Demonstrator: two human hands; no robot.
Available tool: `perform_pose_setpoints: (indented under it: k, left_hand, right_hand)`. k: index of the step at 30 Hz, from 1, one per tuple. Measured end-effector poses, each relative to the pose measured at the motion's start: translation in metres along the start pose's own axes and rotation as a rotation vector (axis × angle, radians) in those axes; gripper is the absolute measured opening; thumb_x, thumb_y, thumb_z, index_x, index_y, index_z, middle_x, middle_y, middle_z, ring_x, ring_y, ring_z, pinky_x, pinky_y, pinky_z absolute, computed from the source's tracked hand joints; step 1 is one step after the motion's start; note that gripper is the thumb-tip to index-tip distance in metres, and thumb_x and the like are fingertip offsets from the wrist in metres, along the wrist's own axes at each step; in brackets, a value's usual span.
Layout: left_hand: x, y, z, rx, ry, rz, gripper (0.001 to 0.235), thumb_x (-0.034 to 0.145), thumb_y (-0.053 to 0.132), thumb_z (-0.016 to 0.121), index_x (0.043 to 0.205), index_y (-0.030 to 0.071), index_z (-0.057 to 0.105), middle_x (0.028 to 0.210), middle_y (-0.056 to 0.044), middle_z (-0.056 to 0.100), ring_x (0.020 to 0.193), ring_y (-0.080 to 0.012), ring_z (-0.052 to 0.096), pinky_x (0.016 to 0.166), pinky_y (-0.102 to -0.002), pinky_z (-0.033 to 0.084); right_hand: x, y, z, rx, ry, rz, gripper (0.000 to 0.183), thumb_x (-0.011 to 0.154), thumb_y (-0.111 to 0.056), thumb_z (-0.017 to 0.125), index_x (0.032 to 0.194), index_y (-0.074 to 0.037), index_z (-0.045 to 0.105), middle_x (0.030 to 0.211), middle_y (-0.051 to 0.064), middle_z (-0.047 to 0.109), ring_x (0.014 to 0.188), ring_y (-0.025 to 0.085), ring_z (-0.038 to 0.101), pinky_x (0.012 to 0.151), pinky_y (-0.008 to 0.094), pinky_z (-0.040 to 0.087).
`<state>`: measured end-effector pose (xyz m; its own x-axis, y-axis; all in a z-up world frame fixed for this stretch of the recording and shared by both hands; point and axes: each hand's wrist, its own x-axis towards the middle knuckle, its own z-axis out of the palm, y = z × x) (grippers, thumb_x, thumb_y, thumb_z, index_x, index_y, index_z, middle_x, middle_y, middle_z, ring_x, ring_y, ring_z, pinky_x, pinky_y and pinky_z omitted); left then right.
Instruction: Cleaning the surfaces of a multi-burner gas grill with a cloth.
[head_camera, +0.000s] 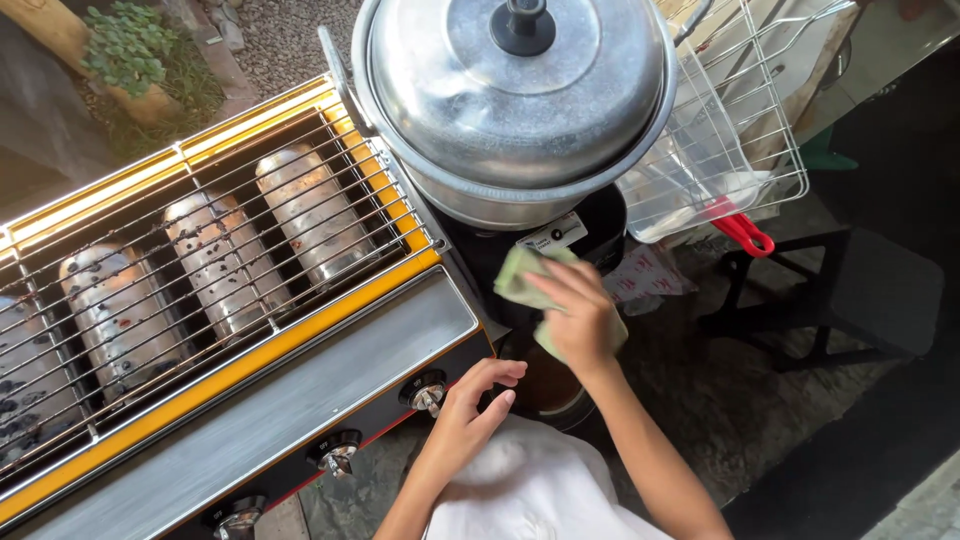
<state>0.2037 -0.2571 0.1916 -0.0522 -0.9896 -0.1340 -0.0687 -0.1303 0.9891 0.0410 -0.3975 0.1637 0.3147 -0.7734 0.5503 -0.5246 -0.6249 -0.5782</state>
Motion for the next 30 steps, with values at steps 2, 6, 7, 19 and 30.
perform_pose_setpoints:
  k: [2,6,7,19,30]
  left_hand:
    - [-0.003,-0.003,0.003,-0.022,0.0,-0.003,0.033,0.088,0.002,0.061,0.121,0.001,0.066,0.12,-0.009,0.069,0.109,-0.0192,0.067,0.1,-0.033,0.051]
    - [-0.009,-0.002,0.003,-0.013,0.005,-0.022,0.034,0.089,0.004,0.061,0.123,0.002,0.065,0.121,-0.007,0.07,0.111,-0.0187,0.068,0.101,-0.033,0.048]
    - [-0.011,-0.008,0.003,-0.011,0.002,-0.02,0.034,0.089,0.004,0.061,0.123,0.002,0.065,0.121,-0.007,0.07,0.111,-0.0187,0.068,0.101,-0.033,0.048]
    - [-0.007,-0.008,0.004,0.015,0.012,-0.075,0.037,0.088,0.006,0.063,0.125,0.004,0.066,0.12,-0.007,0.069,0.112,-0.0192,0.068,0.102,-0.034,0.049]
    - [0.078,-0.022,0.06,1.052,0.203,0.286,0.074,0.082,0.018,0.072,0.144,-0.01,0.044,0.151,-0.027,0.041,0.141,-0.0438,0.037,0.107,-0.048,0.04]
  right_hand:
    - [0.008,0.009,0.044,-0.033,-0.121,-0.086,0.054,0.069,0.006,0.062,0.118,-0.009,0.077,0.131,0.013,0.068,0.117,0.032,0.062,0.102,0.043,0.049]
    - [0.025,0.006,0.087,-0.19,-0.464,-0.155,0.05,0.068,0.002,0.071,0.117,-0.008,0.073,0.148,0.012,0.057,0.126,0.032,0.053,0.104,0.052,0.039]
    - [0.026,0.004,0.084,-0.191,-0.461,-0.154,0.05,0.068,0.002,0.071,0.117,-0.008,0.073,0.148,0.012,0.057,0.126,0.032,0.053,0.104,0.052,0.039]
    - [-0.063,0.07,-0.025,0.167,-0.364,0.273,0.05,0.064,0.013,0.057,0.103,-0.008,0.081,0.108,0.01,0.077,0.104,0.028,0.071,0.098,0.036,0.055]
    - [0.009,0.091,-0.007,-0.381,-0.18,-0.116,0.052,0.076,0.004,0.066,0.117,-0.026,0.079,0.137,0.004,0.064,0.113,0.029,0.057,0.097,0.043,0.047]
